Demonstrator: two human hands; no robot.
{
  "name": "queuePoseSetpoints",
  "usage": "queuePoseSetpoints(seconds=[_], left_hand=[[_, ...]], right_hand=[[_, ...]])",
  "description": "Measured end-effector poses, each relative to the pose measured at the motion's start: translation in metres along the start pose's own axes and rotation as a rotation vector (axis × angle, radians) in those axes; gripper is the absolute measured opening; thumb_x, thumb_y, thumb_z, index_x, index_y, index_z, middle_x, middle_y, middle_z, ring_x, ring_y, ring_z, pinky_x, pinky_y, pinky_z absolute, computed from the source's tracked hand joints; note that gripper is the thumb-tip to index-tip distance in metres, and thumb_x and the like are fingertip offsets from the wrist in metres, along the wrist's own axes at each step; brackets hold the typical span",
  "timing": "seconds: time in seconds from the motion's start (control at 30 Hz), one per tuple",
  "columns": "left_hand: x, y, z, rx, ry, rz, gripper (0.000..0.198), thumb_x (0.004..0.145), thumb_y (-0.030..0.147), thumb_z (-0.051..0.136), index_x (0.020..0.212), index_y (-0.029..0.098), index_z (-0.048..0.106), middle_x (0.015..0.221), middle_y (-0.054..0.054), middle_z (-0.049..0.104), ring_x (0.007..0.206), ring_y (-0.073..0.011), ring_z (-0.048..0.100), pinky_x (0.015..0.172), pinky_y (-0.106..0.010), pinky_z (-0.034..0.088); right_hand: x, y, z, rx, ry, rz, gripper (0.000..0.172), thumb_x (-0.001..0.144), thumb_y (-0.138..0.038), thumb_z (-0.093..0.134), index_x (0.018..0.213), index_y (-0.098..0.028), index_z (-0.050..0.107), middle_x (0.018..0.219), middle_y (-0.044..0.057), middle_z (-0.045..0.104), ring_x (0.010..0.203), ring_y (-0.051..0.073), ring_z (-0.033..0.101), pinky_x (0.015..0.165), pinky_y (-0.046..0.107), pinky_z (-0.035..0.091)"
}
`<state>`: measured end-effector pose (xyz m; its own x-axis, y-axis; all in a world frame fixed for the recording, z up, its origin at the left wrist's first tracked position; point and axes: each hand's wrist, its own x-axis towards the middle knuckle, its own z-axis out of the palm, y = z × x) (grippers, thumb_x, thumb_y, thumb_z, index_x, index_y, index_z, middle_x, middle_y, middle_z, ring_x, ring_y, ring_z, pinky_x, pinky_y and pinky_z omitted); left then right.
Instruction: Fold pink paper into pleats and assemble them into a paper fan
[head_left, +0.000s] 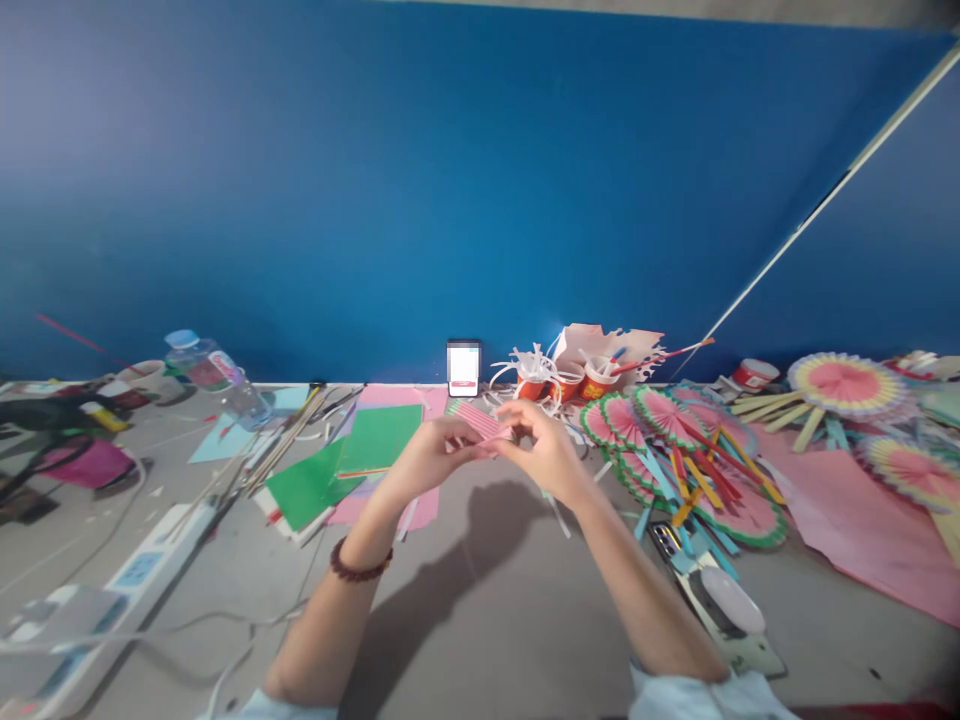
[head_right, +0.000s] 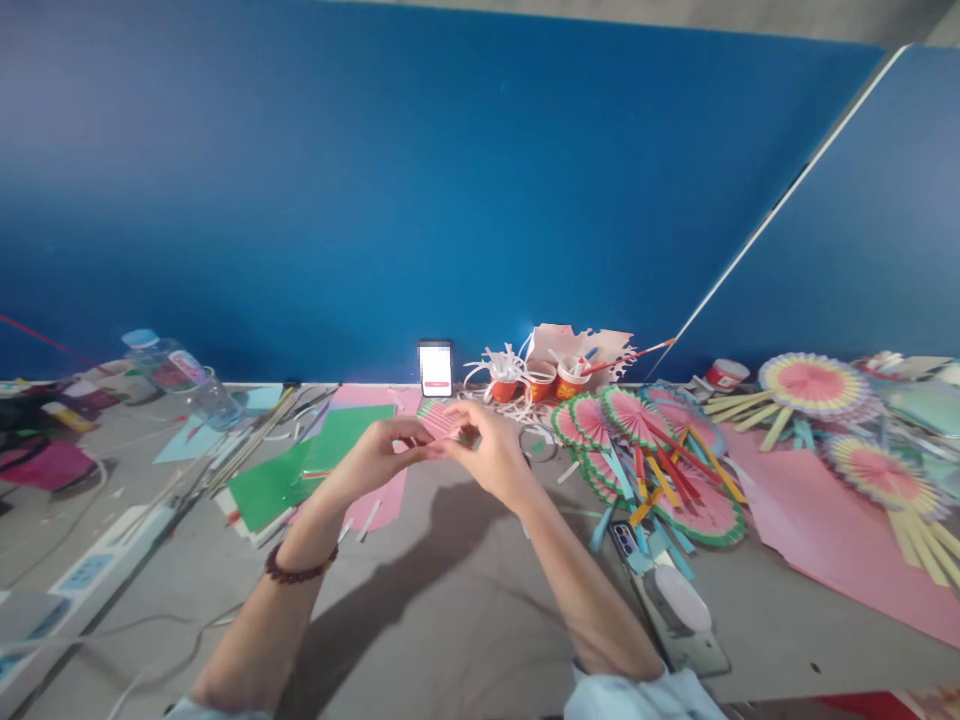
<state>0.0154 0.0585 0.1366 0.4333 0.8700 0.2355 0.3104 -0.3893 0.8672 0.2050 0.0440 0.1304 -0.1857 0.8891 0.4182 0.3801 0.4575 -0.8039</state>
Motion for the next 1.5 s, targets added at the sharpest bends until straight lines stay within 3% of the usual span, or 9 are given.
queuePoseSetpoints(seconds=[0.23, 0.33, 0.47, 0.6, 0.73, 0.93, 1.0, 1.17, 1.5], left_hand=[[0.003, -0.002, 0.002, -0.312, -0.011, -0.108, 0.022, 0.068, 0.035, 0.076, 0.077, 0.015, 0.073, 0.071, -0.005, 0.068, 0.06, -0.0121, 0.056, 0.055, -0.022, 0.042], [0.004, 0.004, 0.005, -0.362, 0.024, -0.123, 0.026, 0.066, 0.035, 0.078, 0.084, 0.016, 0.073, 0.075, -0.005, 0.069, 0.063, -0.0132, 0.059, 0.058, -0.023, 0.046], [0.006, 0.004, 0.013, -0.454, 0.162, -0.106, 0.024, 0.066, 0.036, 0.079, 0.077, 0.016, 0.072, 0.075, -0.005, 0.069, 0.065, -0.0144, 0.061, 0.061, -0.025, 0.047], [0.007, 0.001, 0.02, -0.624, 0.245, -0.113, 0.024, 0.063, 0.035, 0.08, 0.072, 0.016, 0.069, 0.069, -0.002, 0.066, 0.06, -0.0119, 0.057, 0.056, -0.023, 0.046], [0.007, 0.004, 0.021, -0.733, 0.257, -0.074, 0.024, 0.063, 0.031, 0.081, 0.073, 0.016, 0.065, 0.07, 0.0, 0.064, 0.063, -0.0095, 0.057, 0.059, -0.02, 0.046], [0.003, 0.008, 0.024, -0.691, 0.318, -0.049, 0.023, 0.07, 0.031, 0.076, 0.075, 0.017, 0.06, 0.063, 0.003, 0.058, 0.048, -0.0051, 0.048, 0.041, -0.015, 0.035], [0.002, 0.01, 0.026, -0.677, 0.338, -0.048, 0.023, 0.071, 0.034, 0.075, 0.078, 0.017, 0.061, 0.063, 0.002, 0.059, 0.047, -0.006, 0.049, 0.04, -0.016, 0.037], [0.0, 0.015, 0.03, -0.615, 0.381, -0.025, 0.022, 0.071, 0.037, 0.074, 0.081, 0.019, 0.067, 0.065, 0.0, 0.063, 0.048, -0.009, 0.053, 0.045, -0.021, 0.047], [-0.005, 0.014, 0.03, -0.41, 0.496, 0.002, 0.014, 0.067, 0.03, 0.078, 0.077, 0.021, 0.076, 0.079, -0.005, 0.074, 0.075, -0.0209, 0.066, 0.068, -0.03, 0.053]], right_hand=[[0.008, 0.007, 0.002, 0.48, 0.101, 0.294, 0.036, 0.065, -0.033, 0.075, 0.095, -0.02, 0.061, 0.077, 0.002, 0.068, 0.069, 0.015, 0.065, 0.063, 0.027, 0.052], [0.006, 0.005, 0.003, 0.441, 0.097, 0.274, 0.031, 0.068, -0.031, 0.074, 0.095, -0.02, 0.063, 0.078, 0.003, 0.07, 0.067, 0.016, 0.065, 0.063, 0.028, 0.053], [0.001, -0.002, 0.006, 0.356, 0.124, 0.217, 0.024, 0.07, -0.03, 0.073, 0.091, -0.02, 0.065, 0.08, 0.004, 0.072, 0.069, 0.017, 0.067, 0.064, 0.029, 0.053], [0.001, -0.007, 0.006, 0.491, 0.14, 0.23, 0.029, 0.062, -0.03, 0.08, 0.085, -0.02, 0.067, 0.084, 0.004, 0.072, 0.08, 0.019, 0.068, 0.068, 0.029, 0.055], [0.002, -0.009, 0.007, 0.628, 0.158, 0.296, 0.026, 0.062, -0.032, 0.08, 0.082, -0.019, 0.07, 0.081, 0.004, 0.073, 0.077, 0.018, 0.068, 0.068, 0.029, 0.055], [0.0, -0.012, 0.012, 0.71, 0.194, 0.305, 0.025, 0.062, -0.03, 0.079, 0.085, -0.022, 0.073, 0.091, 0.004, 0.074, 0.082, 0.019, 0.068, 0.067, 0.029, 0.054], [0.001, -0.013, 0.014, 0.74, 0.216, 0.321, 0.026, 0.06, -0.03, 0.081, 0.083, -0.022, 0.072, 0.085, 0.003, 0.074, 0.077, 0.017, 0.067, 0.065, 0.028, 0.053], [0.003, -0.013, 0.017, 0.793, 0.25, 0.345, 0.022, 0.055, -0.03, 0.083, 0.069, -0.02, 0.07, 0.068, -0.001, 0.069, 0.061, 0.013, 0.062, 0.061, 0.027, 0.051], [-0.001, -0.018, 0.012, 0.583, 0.266, 0.179, 0.016, 0.063, -0.032, 0.077, 0.071, -0.021, 0.07, 0.076, 0.002, 0.068, 0.074, 0.017, 0.063, 0.068, 0.03, 0.053]])
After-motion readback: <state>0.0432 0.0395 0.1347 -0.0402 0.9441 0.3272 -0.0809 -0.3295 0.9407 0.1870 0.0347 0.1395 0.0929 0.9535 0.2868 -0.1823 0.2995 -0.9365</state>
